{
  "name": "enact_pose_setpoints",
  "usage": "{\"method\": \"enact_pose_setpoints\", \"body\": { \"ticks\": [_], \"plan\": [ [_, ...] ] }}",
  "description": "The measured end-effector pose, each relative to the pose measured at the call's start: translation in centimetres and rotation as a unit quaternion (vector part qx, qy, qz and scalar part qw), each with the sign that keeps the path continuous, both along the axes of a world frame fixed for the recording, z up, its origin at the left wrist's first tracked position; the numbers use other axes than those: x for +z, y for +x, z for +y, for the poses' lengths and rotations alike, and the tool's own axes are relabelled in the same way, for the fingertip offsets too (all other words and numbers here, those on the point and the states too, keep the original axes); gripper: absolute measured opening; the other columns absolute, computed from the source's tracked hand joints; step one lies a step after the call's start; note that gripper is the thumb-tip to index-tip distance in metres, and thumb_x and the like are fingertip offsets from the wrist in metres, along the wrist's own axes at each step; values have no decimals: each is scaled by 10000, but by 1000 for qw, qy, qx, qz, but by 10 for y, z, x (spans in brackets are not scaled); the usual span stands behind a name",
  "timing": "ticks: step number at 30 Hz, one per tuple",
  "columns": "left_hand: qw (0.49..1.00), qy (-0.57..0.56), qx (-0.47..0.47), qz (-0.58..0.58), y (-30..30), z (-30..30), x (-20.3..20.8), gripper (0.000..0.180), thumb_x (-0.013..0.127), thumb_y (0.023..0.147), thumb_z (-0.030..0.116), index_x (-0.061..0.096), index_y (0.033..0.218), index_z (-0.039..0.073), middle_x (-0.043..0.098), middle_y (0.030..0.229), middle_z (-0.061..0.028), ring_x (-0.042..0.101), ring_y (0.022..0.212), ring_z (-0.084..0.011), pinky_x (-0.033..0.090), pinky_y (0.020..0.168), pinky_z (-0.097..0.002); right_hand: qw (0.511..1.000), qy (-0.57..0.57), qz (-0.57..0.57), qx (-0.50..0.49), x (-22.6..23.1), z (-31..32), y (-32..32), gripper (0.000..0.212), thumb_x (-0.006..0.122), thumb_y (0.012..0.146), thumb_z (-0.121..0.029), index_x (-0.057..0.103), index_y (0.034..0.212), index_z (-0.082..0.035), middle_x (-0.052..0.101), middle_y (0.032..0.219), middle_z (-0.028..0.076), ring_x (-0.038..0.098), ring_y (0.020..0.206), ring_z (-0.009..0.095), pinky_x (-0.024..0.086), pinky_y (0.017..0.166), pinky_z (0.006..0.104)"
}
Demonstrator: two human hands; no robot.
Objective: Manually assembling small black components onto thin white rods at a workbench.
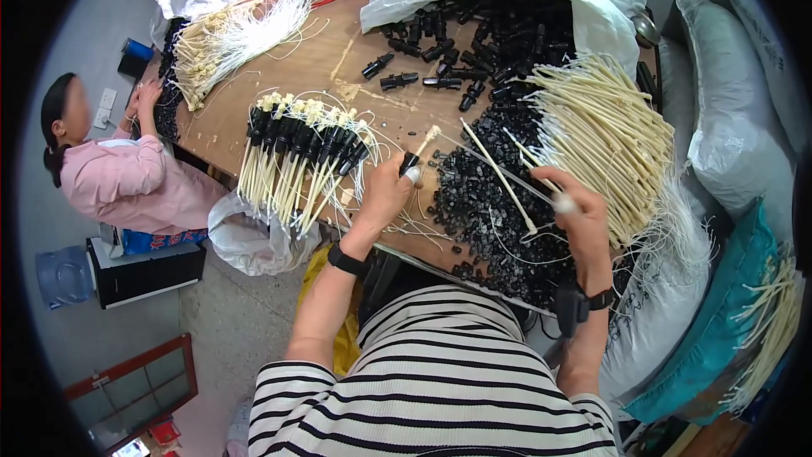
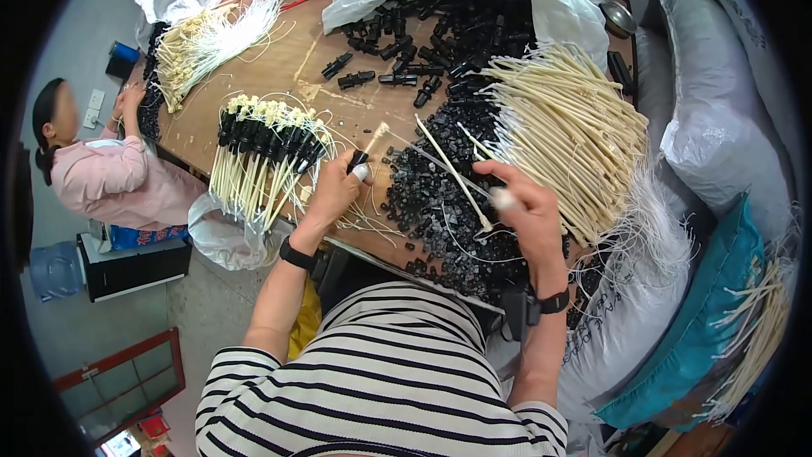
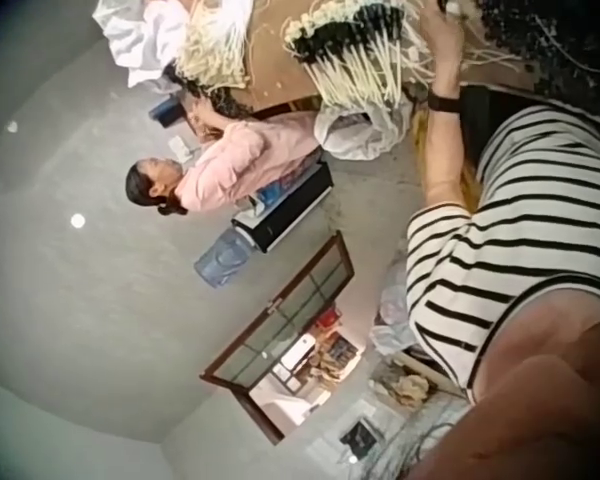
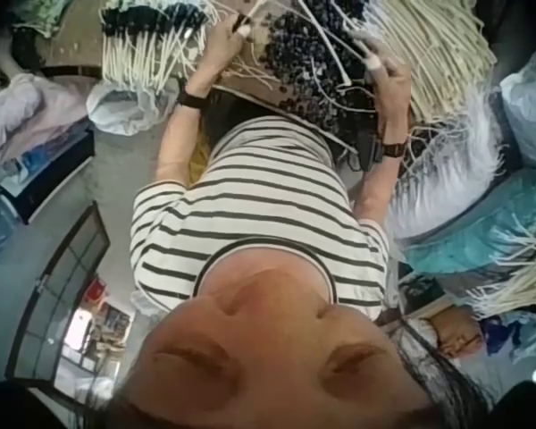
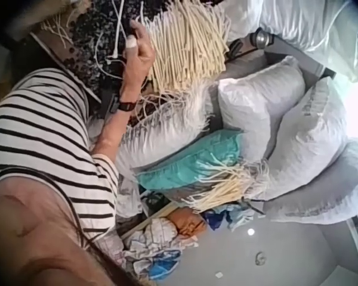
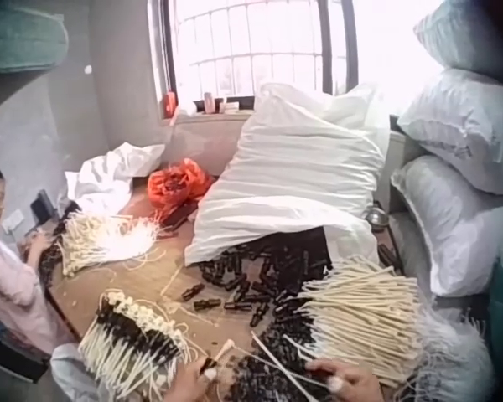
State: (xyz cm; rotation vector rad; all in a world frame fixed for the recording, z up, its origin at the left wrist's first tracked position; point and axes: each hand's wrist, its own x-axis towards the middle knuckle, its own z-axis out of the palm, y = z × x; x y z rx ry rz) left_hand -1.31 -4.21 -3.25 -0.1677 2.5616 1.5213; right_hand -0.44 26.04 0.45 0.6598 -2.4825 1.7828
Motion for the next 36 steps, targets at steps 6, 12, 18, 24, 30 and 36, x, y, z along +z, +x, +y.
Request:
{"method": "enact_pose_setpoints", "body": {
  "ticks": [6,12,18,24,30,36],
  "plan": [
    [977,184,-42,-99,2,27,6,184,548,904,148,629,1025,35,699,752,-57,623,645,-140,472,596,-293,884,-366,-260,128,13,-23,13,334,636,931,-291,669,1056,17,637,702,84,485,478,74,391,453,188],
    [982,177,-44,-51,2,17,-7,225,488,941,138,606,1097,27,641,773,-14,476,547,-42,371,496,-183,973,183,-17,-140,25,-35,8,316,686,847,-172,665,1102,13,650,799,75,583,643,147,456,589,257],
    [974,59,-178,127,16,51,34,261,601,867,107,603,1125,66,617,759,-80,583,678,-148,469,634,-324,961,214,97,-145,16,-52,-2,475,707,820,-303,625,1143,35,470,1395,216,584,1026,317,454,865,392],
    [993,-50,-108,21,11,18,12,244,609,885,125,614,1122,65,646,738,-73,583,624,-144,464,596,-300,850,-480,-215,-8,4,-21,3,229,570,961,-236,684,995,-40,598,733,-5,388,514,10,301,456,146],
    [977,209,-40,-3,10,51,12,141,634,859,50,677,988,9,628,801,35,540,680,-32,437,585,-199,944,311,111,3,-9,-83,17,188,720,800,-151,620,946,-89,639,796,74,600,576,276,468,488,372],
    [990,126,-63,-2,13,36,11,226,634,770,-22,668,993,1,622,759,-1,541,661,-53,448,594,-219,978,192,62,-59,-13,-86,21,172,697,786,-133,648,948,-99,615,636,109,611,541,287,460,483,370]
  ]
}}
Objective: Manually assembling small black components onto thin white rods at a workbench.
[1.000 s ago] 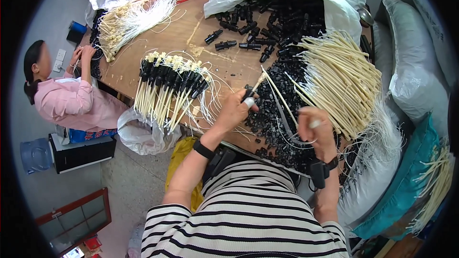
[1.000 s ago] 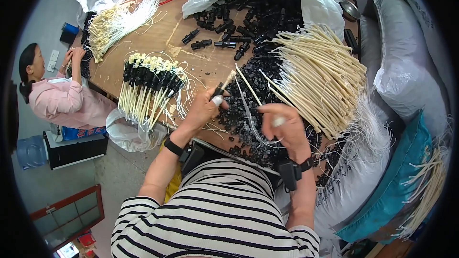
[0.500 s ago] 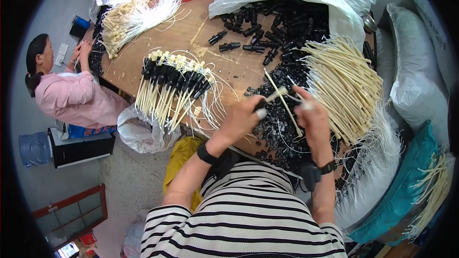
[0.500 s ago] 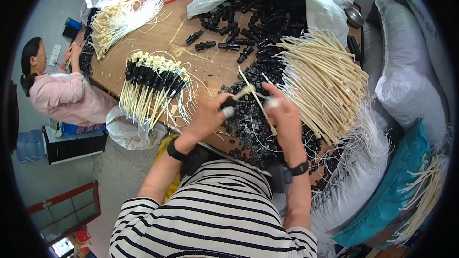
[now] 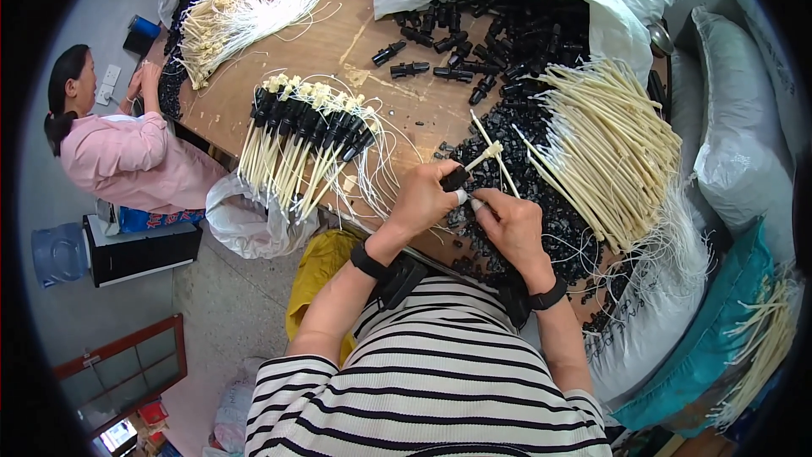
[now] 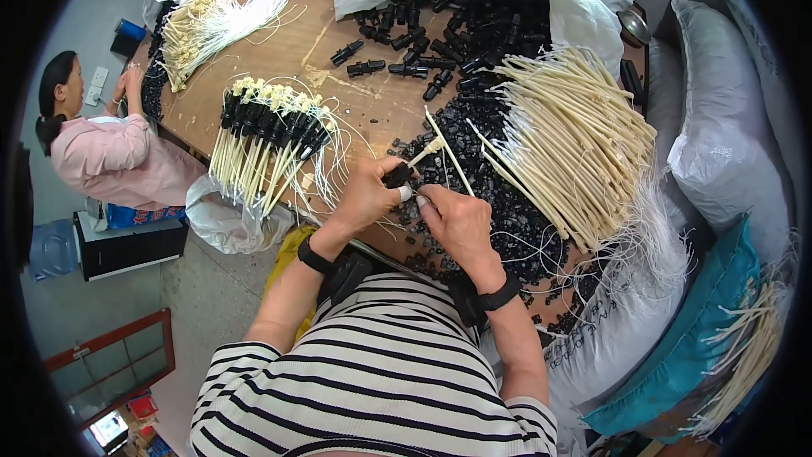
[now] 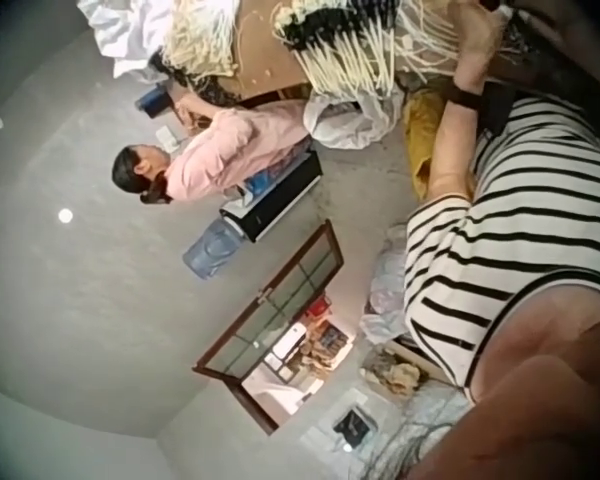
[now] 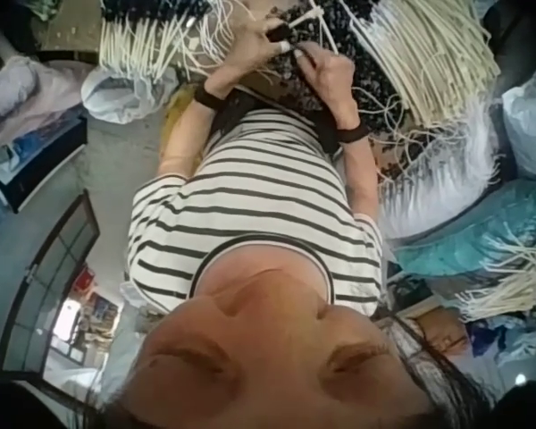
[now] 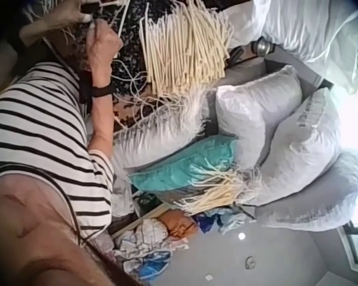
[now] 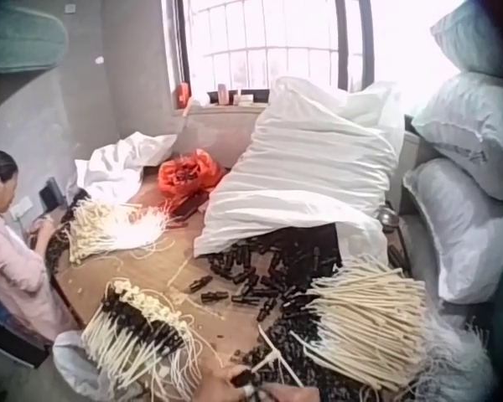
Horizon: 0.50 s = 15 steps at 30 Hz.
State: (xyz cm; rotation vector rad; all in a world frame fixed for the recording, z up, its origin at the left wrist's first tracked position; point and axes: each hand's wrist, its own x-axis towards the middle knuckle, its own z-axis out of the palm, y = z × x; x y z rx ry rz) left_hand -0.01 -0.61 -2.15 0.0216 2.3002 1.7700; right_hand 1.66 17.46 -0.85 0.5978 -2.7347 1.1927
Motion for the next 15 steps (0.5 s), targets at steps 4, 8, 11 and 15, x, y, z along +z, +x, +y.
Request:
{"method": "enact_pose_setpoints", "body": {
  "ticks": [4,8,11,15],
  "plan": [
    [975,-168,-37,142,2,-8,1,390,527,745,-34,596,1124,24,629,919,-176,629,856,-337,483,779,-375,998,1,7,-61,-1,0,-2,79,656,792,-106,687,862,-87,607,597,112,612,521,279,469,487,363],
    [957,-228,-76,161,5,-9,3,430,498,699,-57,594,1110,31,609,969,-182,588,937,-389,471,803,-436,997,0,37,-62,-5,-2,-4,106,693,779,-99,698,884,-84,588,583,78,583,478,204,443,474,295],
    [956,-231,-94,155,7,-7,6,421,500,699,-51,595,1102,29,605,953,-176,588,927,-386,470,796,-443,998,6,30,-57,-9,-3,-5,105,693,780,-95,697,884,-80,590,584,78,578,476,203,441,473,296],
    [951,-237,-128,153,9,-4,4,405,499,722,-41,592,1109,34,619,976,-171,594,933,-384,474,793,-442,1000,-8,7,-27,-11,-2,-5,104,687,788,-89,692,890,-71,591,588,86,574,477,204,445,478,299]
  ]
}}
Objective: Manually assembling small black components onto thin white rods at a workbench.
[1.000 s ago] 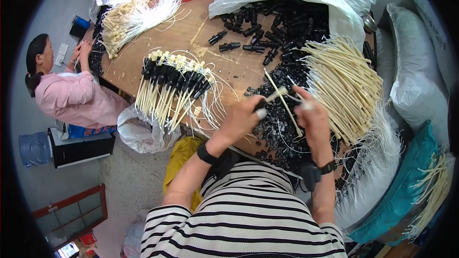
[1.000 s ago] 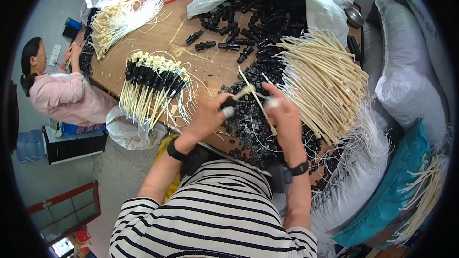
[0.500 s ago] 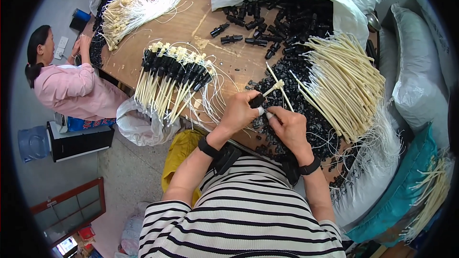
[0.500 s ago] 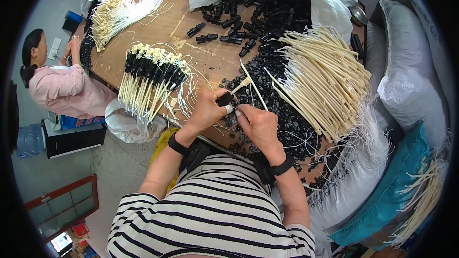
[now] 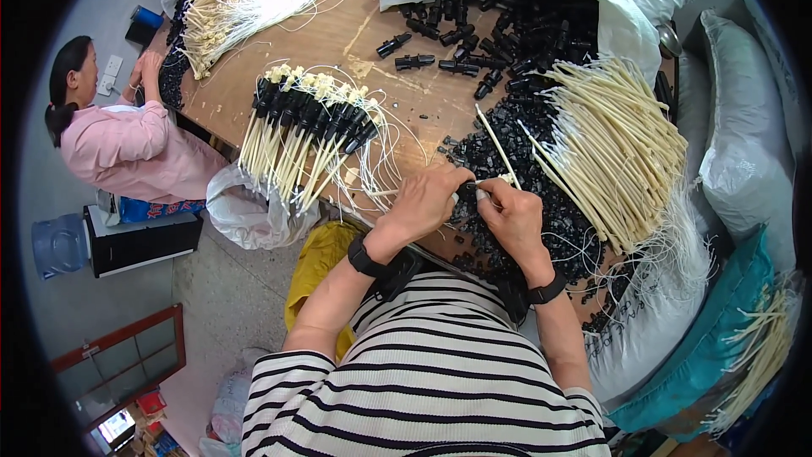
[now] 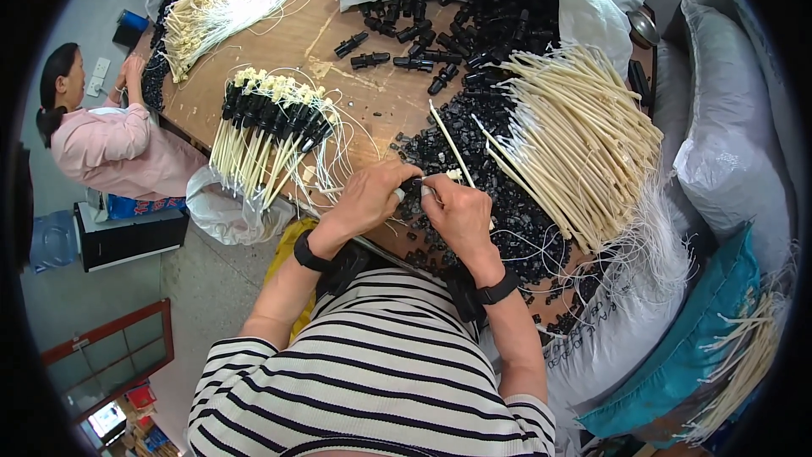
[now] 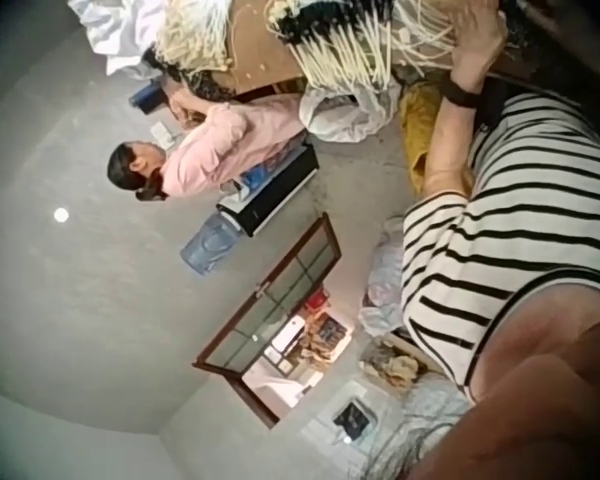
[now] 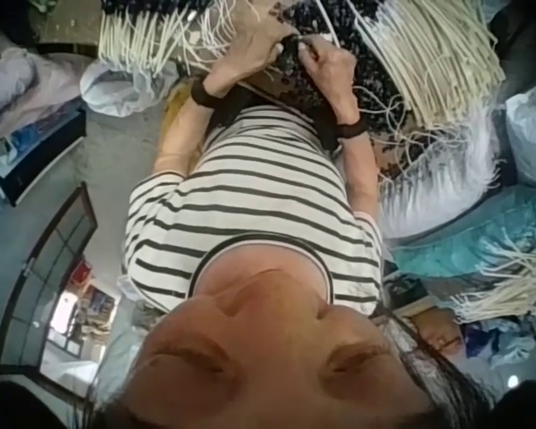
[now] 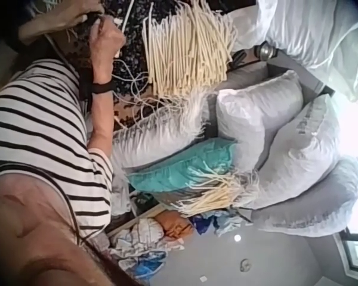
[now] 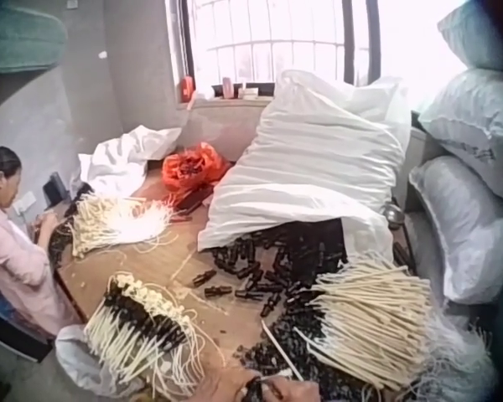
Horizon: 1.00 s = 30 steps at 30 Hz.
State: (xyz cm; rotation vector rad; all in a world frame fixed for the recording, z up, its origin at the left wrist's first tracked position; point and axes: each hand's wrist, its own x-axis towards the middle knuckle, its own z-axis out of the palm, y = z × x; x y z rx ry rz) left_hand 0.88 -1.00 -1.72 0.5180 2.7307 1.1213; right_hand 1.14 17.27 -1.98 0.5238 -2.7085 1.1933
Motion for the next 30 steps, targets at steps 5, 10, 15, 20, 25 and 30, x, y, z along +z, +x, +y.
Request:
{"method": "enact_pose_setpoints", "body": {
  "ticks": [5,10,15,20,25,30],
  "plan": [
    [996,18,-36,-80,-5,3,15,444,524,732,-18,547,1172,37,635,1021,-179,604,967,-381,483,823,-431,992,-59,-59,94,7,0,0,181,632,819,-37,635,1000,-30,620,664,136,602,534,252,466,513,326],
    [976,122,-67,-165,-12,-8,9,486,521,741,-5,509,1226,32,658,1052,-155,640,1010,-295,474,896,-357,994,-48,-34,98,9,-1,0,194,621,829,-58,605,1022,-53,644,747,158,640,640,329,508,576,413],
    [982,136,-35,-129,-10,-8,14,476,578,708,-21,540,1179,39,652,995,-130,629,985,-281,474,879,-355,994,32,-39,96,18,-2,3,197,640,832,-54,609,1026,-41,646,745,164,648,649,335,506,571,405],
    [983,166,18,75,-2,-4,7,225,632,661,-62,626,869,24,604,812,-69,589,767,-216,474,719,-325,997,23,-11,70,9,-4,8,153,626,856,-59,616,1009,-47,636,729,164,641,637,335,491,554,399],
    [967,245,62,43,-1,-7,-3,139,627,660,-67,597,766,18,576,768,-67,583,741,-228,467,663,-320,998,-28,-12,59,12,-5,11,133,633,866,-68,625,997,-45,634,717,159,640,624,321,487,552,376],
    [962,233,-23,140,-3,-8,1,136,618,684,-74,596,761,36,603,788,-47,602,764,-187,473,668,-303,993,-78,-13,90,4,-6,10,122,619,840,-72,663,954,-72,633,659,129,636,555,273,487,510,371]
  ]
}}
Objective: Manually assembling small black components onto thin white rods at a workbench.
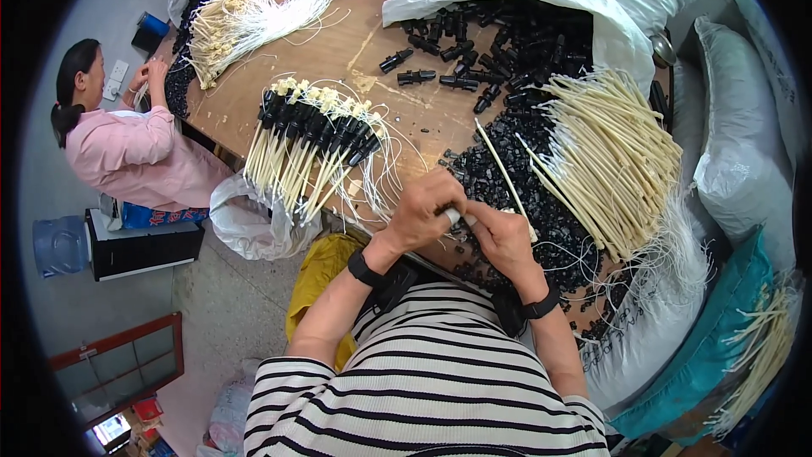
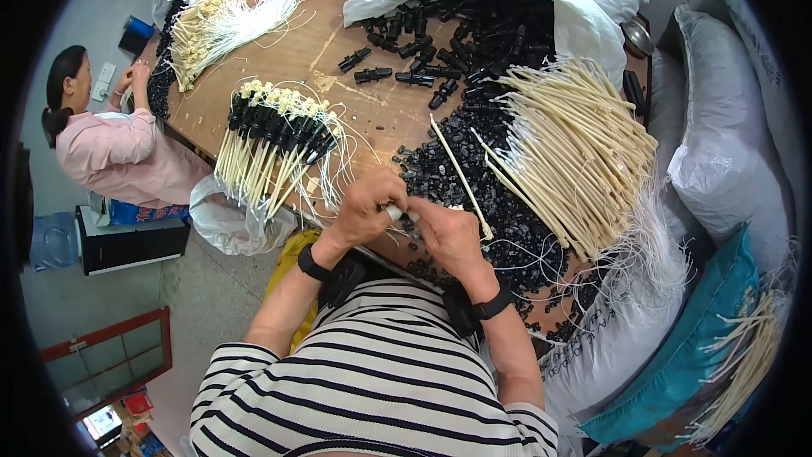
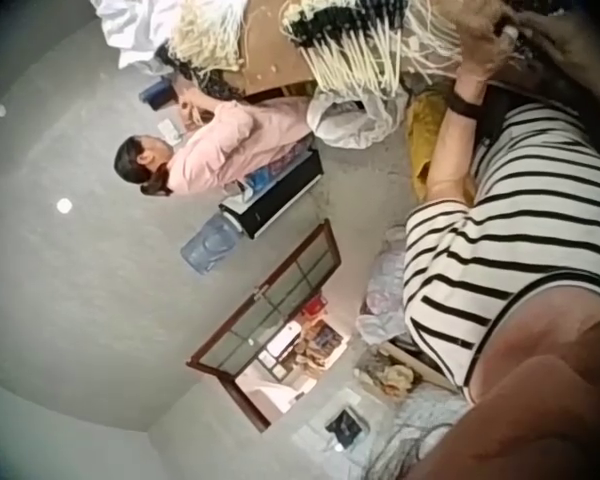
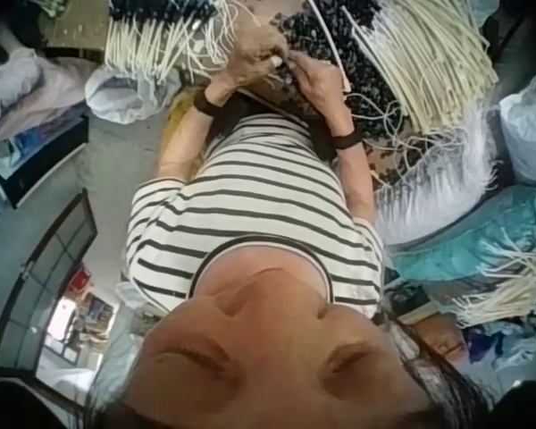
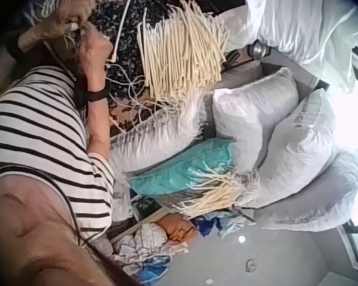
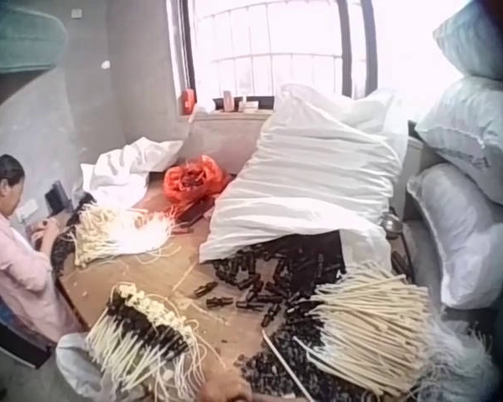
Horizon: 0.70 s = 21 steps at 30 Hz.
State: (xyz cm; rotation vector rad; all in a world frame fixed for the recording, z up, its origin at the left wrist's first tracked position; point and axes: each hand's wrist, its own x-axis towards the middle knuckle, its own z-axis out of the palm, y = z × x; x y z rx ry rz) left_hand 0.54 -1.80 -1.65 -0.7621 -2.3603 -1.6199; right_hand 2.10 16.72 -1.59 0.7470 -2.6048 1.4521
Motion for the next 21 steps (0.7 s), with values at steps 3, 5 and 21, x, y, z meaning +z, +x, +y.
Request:
{"method": "enact_pose_setpoints", "body": {
  "ticks": [3,5,21],
  "plan": [
    [999,-39,-27,-23,-3,-6,-6,175,608,688,-82,614,811,42,626,820,-54,613,778,-200,486,679,-314,996,60,-53,-44,3,2,2,94,613,839,-54,688,895,-51,610,620,130,616,533,244,466,507,331],
    [991,-40,72,-107,-8,-7,-9,240,612,696,-76,641,900,47,633,845,-75,620,790,-228,494,695,-331,987,-24,-113,-107,-4,5,3,98,628,840,-82,687,885,-18,566,561,65,529,492,106,405,483,271],
    [977,92,64,-181,-3,36,-12,205,663,718,-64,654,902,26,615,847,-28,589,758,-118,467,680,-232,951,-44,-242,-186,-14,6,-13,131,632,840,-127,700,840,-16,598,577,77,547,512,112,429,521,281]
  ]
}}
